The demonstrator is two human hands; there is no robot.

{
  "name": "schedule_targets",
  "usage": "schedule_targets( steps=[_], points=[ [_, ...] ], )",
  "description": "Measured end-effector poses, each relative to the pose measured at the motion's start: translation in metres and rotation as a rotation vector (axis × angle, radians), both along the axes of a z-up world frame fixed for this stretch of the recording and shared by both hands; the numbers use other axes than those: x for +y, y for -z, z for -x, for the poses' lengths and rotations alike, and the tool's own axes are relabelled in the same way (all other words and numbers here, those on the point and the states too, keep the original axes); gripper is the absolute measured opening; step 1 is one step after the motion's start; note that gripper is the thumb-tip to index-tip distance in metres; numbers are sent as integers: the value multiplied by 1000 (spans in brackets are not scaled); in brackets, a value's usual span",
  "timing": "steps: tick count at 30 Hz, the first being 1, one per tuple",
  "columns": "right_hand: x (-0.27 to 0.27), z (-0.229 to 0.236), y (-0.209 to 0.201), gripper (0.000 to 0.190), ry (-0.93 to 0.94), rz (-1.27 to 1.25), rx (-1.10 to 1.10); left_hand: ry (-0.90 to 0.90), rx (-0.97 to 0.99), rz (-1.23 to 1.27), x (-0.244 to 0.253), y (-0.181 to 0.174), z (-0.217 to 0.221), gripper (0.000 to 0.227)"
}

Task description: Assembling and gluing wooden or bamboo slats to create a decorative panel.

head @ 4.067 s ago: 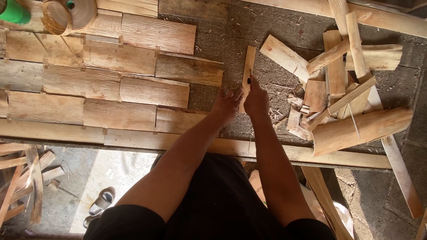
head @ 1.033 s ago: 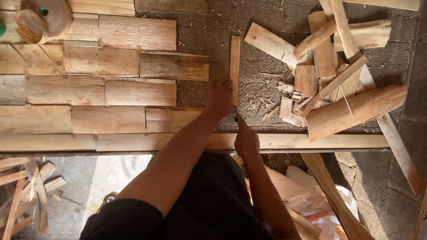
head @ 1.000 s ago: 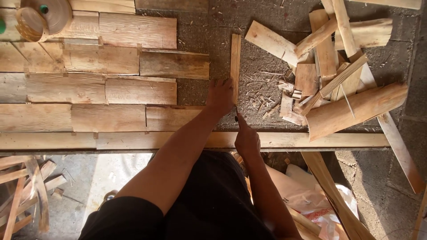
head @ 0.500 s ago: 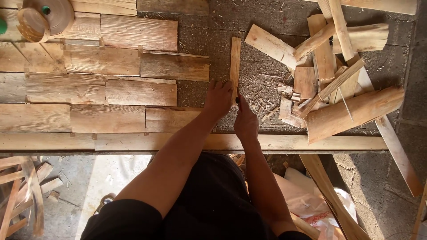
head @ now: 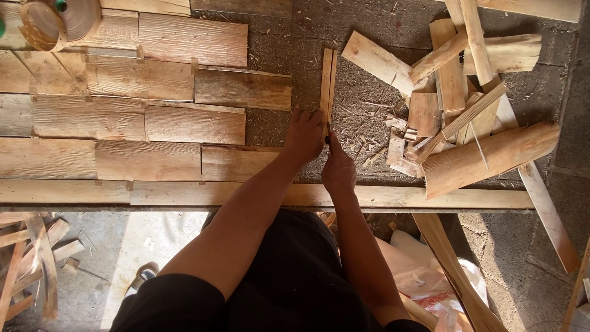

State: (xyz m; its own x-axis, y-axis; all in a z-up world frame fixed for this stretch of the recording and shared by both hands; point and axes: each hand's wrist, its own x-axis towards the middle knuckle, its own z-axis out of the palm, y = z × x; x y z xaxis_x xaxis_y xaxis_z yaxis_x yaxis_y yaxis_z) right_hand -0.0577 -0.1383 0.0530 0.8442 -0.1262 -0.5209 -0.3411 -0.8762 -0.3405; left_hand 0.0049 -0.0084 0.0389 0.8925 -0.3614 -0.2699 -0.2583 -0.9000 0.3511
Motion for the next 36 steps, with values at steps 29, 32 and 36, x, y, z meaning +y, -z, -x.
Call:
schedule_targets(
  steps=[29,32,36],
  points=[
    [-31,66,-17,59,71,-227,-132,29,-60,60,6,5,3,42],
    [-46,71,2,59,118,-153,-298,21,-18,3,7,-9,-2,36],
    [-68,60,25,75,161,167,-128,-104,-134,17,2,44,9,19]
  ],
)
